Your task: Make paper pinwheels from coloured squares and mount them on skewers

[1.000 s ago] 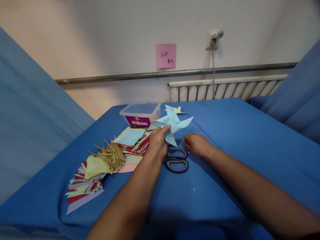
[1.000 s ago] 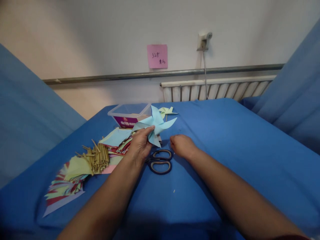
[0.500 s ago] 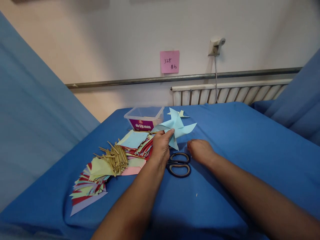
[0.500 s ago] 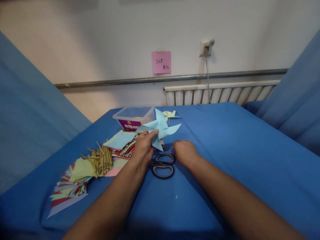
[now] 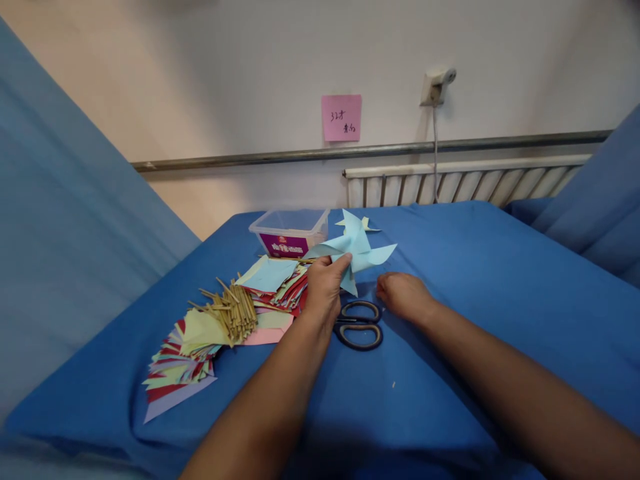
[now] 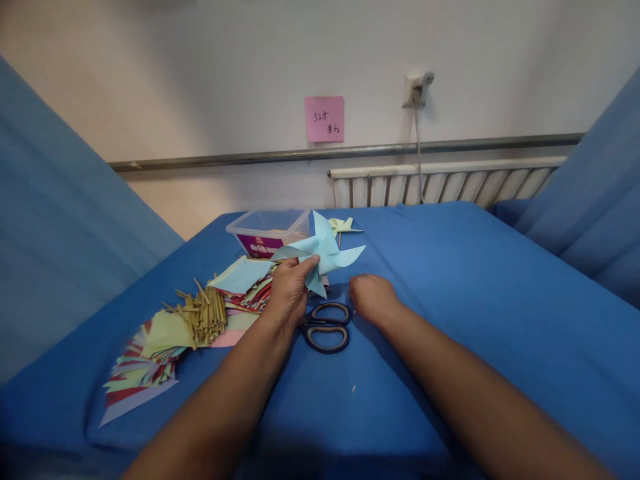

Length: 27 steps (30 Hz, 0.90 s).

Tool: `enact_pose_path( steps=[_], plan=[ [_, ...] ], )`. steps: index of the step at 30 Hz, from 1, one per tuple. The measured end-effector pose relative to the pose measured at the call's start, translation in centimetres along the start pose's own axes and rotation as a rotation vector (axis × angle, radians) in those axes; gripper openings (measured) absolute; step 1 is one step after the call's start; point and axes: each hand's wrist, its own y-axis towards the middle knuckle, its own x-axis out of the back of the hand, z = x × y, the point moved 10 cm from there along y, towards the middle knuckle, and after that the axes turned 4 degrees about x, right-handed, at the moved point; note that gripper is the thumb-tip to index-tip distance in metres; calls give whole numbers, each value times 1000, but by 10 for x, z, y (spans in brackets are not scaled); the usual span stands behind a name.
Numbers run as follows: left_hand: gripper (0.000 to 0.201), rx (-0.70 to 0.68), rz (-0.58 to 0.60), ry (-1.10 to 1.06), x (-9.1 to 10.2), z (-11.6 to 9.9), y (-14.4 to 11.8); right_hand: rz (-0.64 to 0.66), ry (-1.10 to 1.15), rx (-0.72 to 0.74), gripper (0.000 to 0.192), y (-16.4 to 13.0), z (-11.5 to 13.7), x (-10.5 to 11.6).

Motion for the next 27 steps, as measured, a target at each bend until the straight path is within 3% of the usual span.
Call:
enact_pose_path(
  steps=[10,12,15,16,18,20,22,27],
  plan=[
    [27,1,-27,23,2,-2,-2,-4,88,15,18,-2,-4,5],
    [26,-29,-38,54,3,-4,-1,27,279,58,16,-7,-3,8],
    [25,-84,-44,124,4,-8,0,81,829,178,11,-21,14,22],
    [24,-96,-39,152,3,-8,0,34,950,194,12,-25,16,31],
    [23,-112,-28,200,0,-7,-1,-183,1070,158,16,-30,10,52],
    [23,-118,-13,229,-4,-4,-3,-437,1073,81,17,-36,-2,67],
    [23,-123,1,254,-9,-1,-6,-607,991,47,15,-40,-8,73],
    [20,-146,40,376,-21,2,-14,-694,756,101,12,-39,-3,75]
  ],
)
